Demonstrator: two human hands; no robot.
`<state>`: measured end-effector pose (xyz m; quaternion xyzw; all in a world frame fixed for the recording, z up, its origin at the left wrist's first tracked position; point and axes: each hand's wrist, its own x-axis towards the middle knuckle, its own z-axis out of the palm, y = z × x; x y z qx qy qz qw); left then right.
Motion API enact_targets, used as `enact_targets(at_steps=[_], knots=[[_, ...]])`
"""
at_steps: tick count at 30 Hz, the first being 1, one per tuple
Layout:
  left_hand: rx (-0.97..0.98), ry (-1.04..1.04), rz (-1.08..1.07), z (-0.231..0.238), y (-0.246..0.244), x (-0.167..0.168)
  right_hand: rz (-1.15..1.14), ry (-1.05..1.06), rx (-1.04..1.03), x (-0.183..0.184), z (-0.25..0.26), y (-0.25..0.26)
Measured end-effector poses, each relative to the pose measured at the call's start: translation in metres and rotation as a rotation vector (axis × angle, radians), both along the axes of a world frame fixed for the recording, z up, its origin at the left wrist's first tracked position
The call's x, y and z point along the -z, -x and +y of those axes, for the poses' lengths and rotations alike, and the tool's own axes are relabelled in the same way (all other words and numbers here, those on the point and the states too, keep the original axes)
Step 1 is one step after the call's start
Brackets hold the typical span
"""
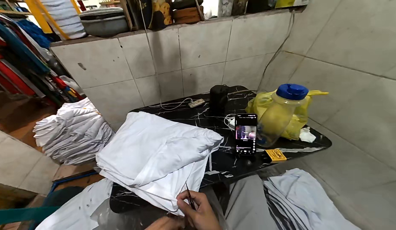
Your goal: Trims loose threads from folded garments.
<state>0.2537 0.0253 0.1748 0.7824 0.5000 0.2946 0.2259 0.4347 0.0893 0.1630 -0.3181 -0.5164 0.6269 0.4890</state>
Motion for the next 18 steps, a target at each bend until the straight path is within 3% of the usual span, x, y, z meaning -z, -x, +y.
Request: enact_targets(at_steps=[4,9,14,18], knots=[[-0.191,-0.267,-0.295,0.013,0.006,-0.01,0.053,0.079,-0.037,0.002,-0.002,-0.002],[-0.265,-0.28,-0.43,0.025,-0.014,0.004,0.126,0.284,-0.087,-0.006,-0.007,-0.001],[-0.313,-0.414,-0.43,0.025,-0.022,0.015,0.062,0.178,-0.004,-0.003,-0.01,0.001],[-0.399,-0.378,-0.386,0.023,-0.027,0.009,-0.056,-0.074,0.083,-0.002,-0.012,0.007]])
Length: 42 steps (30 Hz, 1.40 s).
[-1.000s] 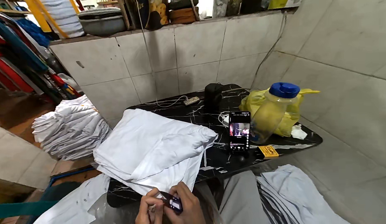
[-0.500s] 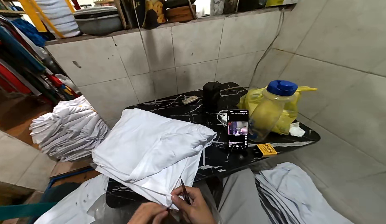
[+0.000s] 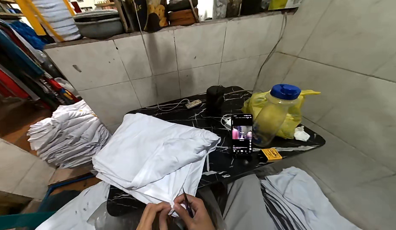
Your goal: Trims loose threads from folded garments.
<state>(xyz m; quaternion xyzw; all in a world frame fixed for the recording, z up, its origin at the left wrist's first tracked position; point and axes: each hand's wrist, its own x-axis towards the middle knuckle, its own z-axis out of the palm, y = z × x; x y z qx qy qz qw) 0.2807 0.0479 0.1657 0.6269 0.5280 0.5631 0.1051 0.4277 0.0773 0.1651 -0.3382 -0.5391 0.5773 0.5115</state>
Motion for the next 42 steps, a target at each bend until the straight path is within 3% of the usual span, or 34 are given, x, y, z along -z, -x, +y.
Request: enact_targets(at_steps=[8,15,20,28,31,36,40,42], knots=[[0.091,0.067,-0.209,-0.004,-0.01,-0.002,-0.402,-0.355,0.144,-0.003,0.0,-0.006],[0.043,-0.043,-0.001,-0.003,0.004,0.001,-0.784,-0.606,0.217,-0.014,-0.001,-0.025],[0.057,-0.053,0.095,-0.005,-0.001,0.0,-0.838,-0.674,0.199,-0.014,-0.004,-0.02],[0.091,-0.041,-0.011,-0.007,0.003,0.005,-0.923,-0.764,0.341,-0.01,-0.005,-0.009],[0.088,-0.053,-0.033,-0.006,0.004,0.006,-0.794,-0.54,0.401,-0.018,-0.008,-0.004],[0.096,-0.05,-0.016,-0.008,0.004,0.003,-0.2,0.008,0.104,-0.016,-0.004,0.004],[0.163,-0.009,0.017,-0.015,0.006,0.002,0.004,0.054,0.022,-0.006,0.001,0.003],[0.273,0.191,0.129,-0.025,0.009,0.001,0.039,0.1,-0.035,-0.001,0.006,-0.001]])
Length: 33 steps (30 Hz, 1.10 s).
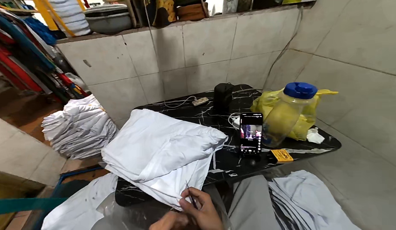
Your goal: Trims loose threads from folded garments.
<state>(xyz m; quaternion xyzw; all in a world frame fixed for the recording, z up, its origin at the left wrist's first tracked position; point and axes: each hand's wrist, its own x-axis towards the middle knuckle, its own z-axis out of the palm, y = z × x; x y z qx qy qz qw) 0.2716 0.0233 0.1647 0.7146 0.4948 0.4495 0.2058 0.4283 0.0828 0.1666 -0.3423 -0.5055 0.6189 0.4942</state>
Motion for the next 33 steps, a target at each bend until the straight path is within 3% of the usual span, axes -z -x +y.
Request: enact_targets(at_steps=[2,4,11,18,25,29,33], knots=[[0.123,0.323,0.226,-0.006,0.003,-0.005,0.058,0.103,-0.024,0.001,0.002,-0.002],[0.189,0.463,0.305,-0.005,0.006,-0.006,0.147,0.23,-0.018,0.001,0.001,-0.002],[-0.186,0.006,0.086,0.004,0.024,-0.015,0.23,0.411,-0.044,-0.004,0.001,-0.003],[-0.22,-0.136,0.25,0.03,0.002,-0.007,0.16,0.307,0.035,-0.017,-0.011,-0.004],[-0.304,-0.4,0.188,0.033,-0.003,-0.007,0.237,0.423,0.031,-0.021,-0.005,-0.007],[-0.287,-0.356,0.131,0.025,0.0,0.001,0.23,0.438,0.029,-0.017,-0.007,-0.004],[0.064,-0.091,0.037,0.017,0.014,-0.001,0.223,0.424,0.036,-0.016,-0.006,-0.004]])
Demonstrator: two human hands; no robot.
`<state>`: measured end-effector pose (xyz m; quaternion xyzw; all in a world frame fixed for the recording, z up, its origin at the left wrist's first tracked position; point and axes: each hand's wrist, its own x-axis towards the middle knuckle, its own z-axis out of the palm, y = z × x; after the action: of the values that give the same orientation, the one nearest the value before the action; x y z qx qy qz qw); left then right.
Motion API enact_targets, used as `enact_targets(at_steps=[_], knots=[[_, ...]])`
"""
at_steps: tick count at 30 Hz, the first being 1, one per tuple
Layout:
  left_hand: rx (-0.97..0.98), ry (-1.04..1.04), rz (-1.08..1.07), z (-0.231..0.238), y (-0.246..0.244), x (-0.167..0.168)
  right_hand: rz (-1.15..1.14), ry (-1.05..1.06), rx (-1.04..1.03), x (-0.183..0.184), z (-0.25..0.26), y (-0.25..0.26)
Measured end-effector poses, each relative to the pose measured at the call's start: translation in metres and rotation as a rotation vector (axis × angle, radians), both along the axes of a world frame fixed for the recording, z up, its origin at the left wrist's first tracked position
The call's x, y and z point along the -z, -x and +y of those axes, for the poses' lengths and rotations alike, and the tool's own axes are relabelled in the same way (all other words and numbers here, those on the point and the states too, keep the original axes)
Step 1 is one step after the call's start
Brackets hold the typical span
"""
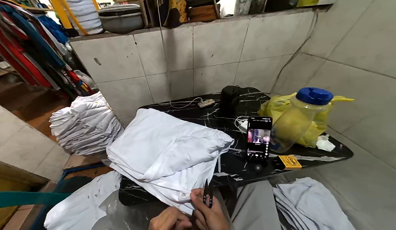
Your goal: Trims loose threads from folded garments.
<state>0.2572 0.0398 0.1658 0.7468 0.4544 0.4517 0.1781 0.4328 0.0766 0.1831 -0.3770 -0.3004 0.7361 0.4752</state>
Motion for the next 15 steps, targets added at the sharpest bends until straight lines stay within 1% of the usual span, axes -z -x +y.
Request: enact_targets(at_steps=[1,2,5,7,9,11,13,15], knots=[[0.012,0.021,0.009,-0.001,0.003,-0.001,-0.006,0.002,-0.001,0.0,0.0,0.0],[-0.027,0.002,0.015,0.0,0.005,-0.002,-0.009,0.002,-0.004,0.0,0.0,0.0],[-0.231,-0.135,0.074,0.004,0.007,-0.008,-0.013,-0.002,-0.016,0.0,-0.001,0.001],[-0.273,-0.245,0.179,0.011,0.007,-0.005,-0.041,-0.008,-0.015,-0.001,-0.002,0.002],[-0.258,-0.327,0.248,0.015,0.005,0.0,-0.065,-0.016,-0.001,-0.002,-0.003,0.001],[-0.217,-0.353,0.254,0.018,0.0,0.001,-0.074,-0.034,0.008,-0.002,-0.002,-0.001],[-0.133,-0.297,0.182,0.017,-0.007,-0.002,-0.077,-0.052,0.008,-0.001,-0.002,-0.003],[0.015,-0.131,0.097,0.01,-0.01,-0.009,-0.077,-0.076,0.018,0.0,-0.002,-0.002]])
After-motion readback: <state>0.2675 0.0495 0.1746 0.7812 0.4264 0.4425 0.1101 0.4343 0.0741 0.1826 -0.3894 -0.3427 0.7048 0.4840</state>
